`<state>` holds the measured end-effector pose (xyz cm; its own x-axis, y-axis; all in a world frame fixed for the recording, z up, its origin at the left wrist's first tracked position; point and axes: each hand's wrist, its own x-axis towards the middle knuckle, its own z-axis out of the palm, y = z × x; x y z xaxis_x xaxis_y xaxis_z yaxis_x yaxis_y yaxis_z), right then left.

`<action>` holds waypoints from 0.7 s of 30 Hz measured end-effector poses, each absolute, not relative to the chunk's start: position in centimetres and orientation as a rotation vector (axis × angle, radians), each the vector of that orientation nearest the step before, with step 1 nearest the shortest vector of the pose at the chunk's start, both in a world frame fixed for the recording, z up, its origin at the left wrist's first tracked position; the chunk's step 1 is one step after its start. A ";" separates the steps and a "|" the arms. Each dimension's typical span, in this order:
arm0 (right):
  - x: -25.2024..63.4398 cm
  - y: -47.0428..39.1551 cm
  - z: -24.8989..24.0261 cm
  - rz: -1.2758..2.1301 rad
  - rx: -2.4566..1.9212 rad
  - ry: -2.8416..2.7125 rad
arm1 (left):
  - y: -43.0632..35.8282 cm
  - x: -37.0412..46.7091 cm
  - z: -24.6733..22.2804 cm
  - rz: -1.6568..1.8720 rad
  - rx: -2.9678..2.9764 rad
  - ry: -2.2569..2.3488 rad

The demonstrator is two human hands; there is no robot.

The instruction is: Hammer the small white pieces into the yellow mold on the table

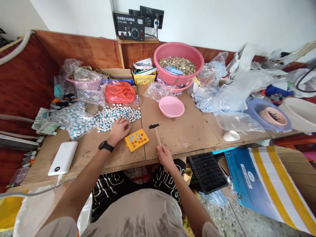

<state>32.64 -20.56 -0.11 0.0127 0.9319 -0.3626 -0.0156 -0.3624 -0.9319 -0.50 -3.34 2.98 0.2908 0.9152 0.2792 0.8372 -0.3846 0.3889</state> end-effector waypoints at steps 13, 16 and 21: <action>32.4 -20.7 -0.3 1.469 -1.451 -0.950 | -3.3 -1.6 4.3 0.440 2.475 1.524; 32.3 -20.7 -0.1 1.451 -1.457 -0.942 | -4.3 -2.4 4.2 0.383 2.488 1.611; 32.3 -20.7 0.4 1.456 -1.473 -0.926 | -5.6 -1.0 4.5 0.524 2.215 1.600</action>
